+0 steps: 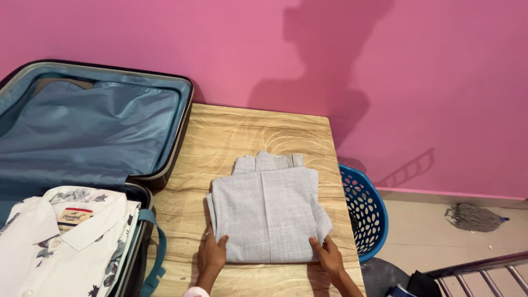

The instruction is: The person folds a pair of trousers and a shirt by hand on a wooden table and places them into an open suitcase.

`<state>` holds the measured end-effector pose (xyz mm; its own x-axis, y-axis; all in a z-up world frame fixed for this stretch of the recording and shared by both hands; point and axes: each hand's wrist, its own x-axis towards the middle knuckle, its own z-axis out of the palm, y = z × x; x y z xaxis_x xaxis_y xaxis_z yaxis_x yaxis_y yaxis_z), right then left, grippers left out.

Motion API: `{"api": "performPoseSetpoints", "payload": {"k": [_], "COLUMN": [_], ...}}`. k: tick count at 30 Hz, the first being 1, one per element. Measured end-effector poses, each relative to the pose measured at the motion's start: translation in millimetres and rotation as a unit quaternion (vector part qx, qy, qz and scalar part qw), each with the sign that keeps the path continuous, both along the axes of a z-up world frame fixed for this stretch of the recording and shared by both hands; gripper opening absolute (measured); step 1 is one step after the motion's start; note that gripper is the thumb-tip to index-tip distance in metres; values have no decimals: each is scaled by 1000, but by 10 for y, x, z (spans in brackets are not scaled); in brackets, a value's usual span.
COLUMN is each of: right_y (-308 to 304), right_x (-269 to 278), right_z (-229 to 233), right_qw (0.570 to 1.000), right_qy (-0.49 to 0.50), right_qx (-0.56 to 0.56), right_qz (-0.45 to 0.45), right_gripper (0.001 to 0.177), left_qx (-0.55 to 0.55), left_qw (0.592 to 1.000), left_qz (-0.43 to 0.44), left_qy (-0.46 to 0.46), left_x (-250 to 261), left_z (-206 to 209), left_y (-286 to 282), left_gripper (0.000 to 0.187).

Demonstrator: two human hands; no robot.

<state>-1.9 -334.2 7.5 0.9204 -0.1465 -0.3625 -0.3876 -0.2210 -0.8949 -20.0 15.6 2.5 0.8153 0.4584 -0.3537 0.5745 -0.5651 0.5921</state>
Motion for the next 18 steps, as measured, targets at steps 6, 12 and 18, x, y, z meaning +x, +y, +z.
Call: {"api": "performPoseSetpoints", "payload": {"k": [6, 12, 18], "right_y": [-7, 46, 165], "right_x": [14, 227, 605], "right_z": [79, 259, 324], "right_qw": [983, 794, 936], "right_qy": [-8, -351, -133], "right_qx": [-156, -497, -282], "right_qz": [-98, 19, 165], "right_gripper": [102, 62, 73], "left_qx": [-39, -43, -143], "left_qw": [992, 989, 983], "left_qz": [-15, -13, 70], "left_qy": [-122, -141, -87], "left_x": [155, 533, 818], "left_z": [125, 321, 214], "left_y": [56, 88, 122], "left_gripper": [102, 92, 76]}}
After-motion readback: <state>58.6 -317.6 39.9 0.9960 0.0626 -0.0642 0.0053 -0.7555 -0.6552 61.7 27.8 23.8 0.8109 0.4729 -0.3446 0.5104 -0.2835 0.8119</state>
